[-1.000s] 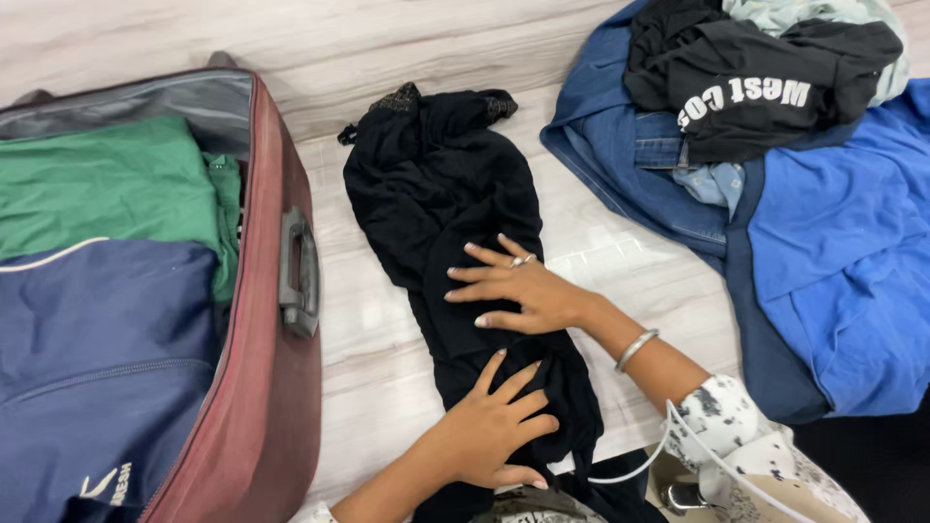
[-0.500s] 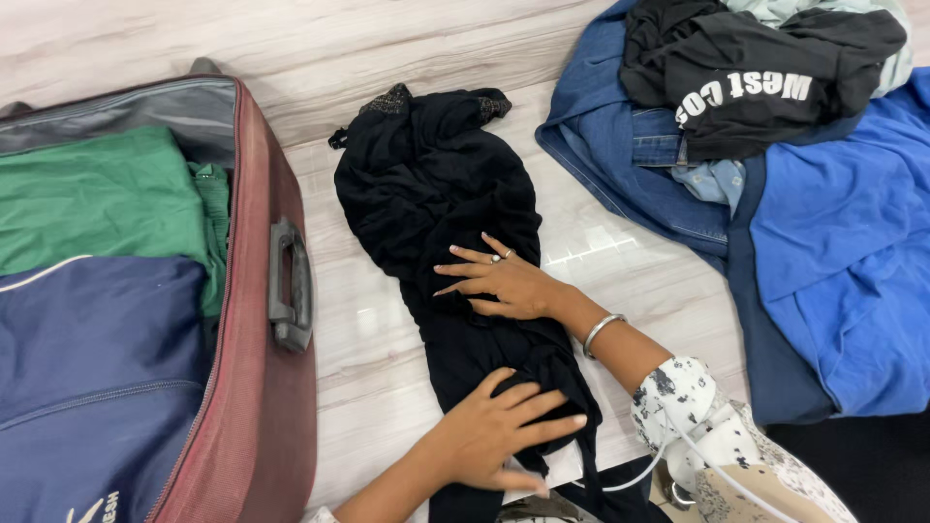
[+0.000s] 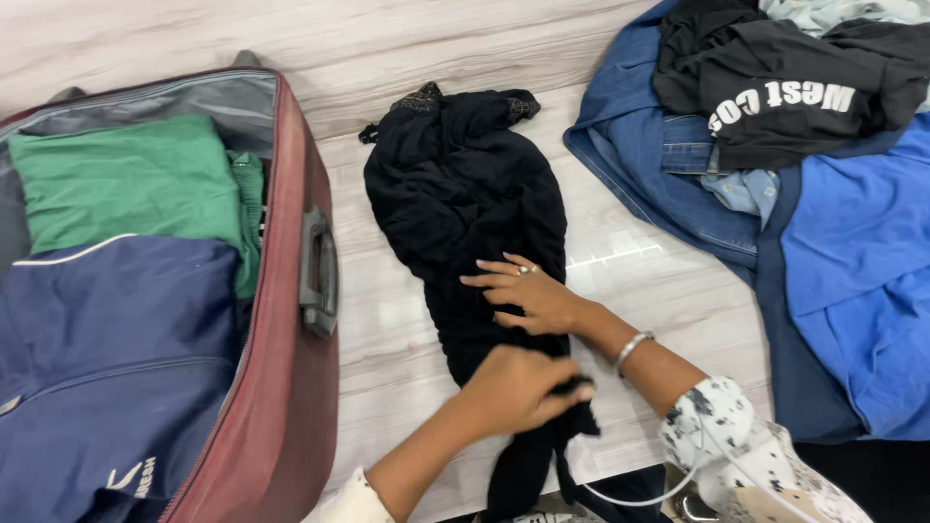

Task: The person folds a navy blue jacket and a black dress on the floor, then places them into an open suitcase. The person continues folding a black t-shirt.

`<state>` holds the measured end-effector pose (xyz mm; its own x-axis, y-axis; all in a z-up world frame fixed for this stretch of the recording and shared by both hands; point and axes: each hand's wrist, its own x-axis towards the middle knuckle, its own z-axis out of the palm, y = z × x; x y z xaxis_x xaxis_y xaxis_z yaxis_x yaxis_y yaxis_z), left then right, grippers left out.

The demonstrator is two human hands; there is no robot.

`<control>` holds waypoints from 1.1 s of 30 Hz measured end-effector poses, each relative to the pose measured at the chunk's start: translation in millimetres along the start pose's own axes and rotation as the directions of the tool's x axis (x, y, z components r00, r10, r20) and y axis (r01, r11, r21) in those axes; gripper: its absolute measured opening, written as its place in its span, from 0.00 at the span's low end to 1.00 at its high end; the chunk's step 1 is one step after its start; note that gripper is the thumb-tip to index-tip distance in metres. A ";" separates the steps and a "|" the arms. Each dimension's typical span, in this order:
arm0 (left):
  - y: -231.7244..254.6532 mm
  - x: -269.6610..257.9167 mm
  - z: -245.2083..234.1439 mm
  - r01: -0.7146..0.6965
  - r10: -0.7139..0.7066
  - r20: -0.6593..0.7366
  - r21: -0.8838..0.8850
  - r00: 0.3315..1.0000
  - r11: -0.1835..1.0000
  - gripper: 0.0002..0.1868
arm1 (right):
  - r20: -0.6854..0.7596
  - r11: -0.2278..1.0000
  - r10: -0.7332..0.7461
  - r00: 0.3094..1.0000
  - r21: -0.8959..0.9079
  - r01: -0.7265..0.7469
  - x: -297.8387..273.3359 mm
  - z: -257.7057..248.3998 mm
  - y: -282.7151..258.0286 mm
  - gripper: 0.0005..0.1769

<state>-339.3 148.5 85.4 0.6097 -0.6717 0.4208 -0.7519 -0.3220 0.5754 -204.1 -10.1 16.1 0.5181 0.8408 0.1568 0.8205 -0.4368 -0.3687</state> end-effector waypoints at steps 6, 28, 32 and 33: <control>-74.6 70.8 -56.7 0.411 -0.512 -0.163 -0.418 0.843 0.810 0.28 | 0.298 0.597 0.452 0.841 0.599 -0.534 -68.6 53.0 52.4 0.26; -129.4 85.6 -108.8 0.367 -0.461 -0.226 -0.360 0.858 0.858 0.18 | 0.345 -0.093 0.697 0.629 0.913 -0.398 -58.0 0.2 8.8 0.22; -169.5 92.6 -83.8 0.255 -0.311 -0.431 -0.184 0.847 0.949 0.25 | -0.166 0.312 0.762 0.626 0.941 -0.131 -46.7 -33.0 -28.6 0.30; -179.2 91.1 -77.4 0.142 -0.200 -0.463 -0.157 0.863 0.977 0.29 | -0.356 0.515 0.739 0.572 0.846 -0.138 -45.9 -38.6 -39.5 0.34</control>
<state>-129.6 196.7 75.0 0.7931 -0.2066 0.5730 -0.6086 -0.3058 0.7322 -250.9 -43.8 58.9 0.9886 0.0448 0.1435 0.1464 -0.0702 -0.9867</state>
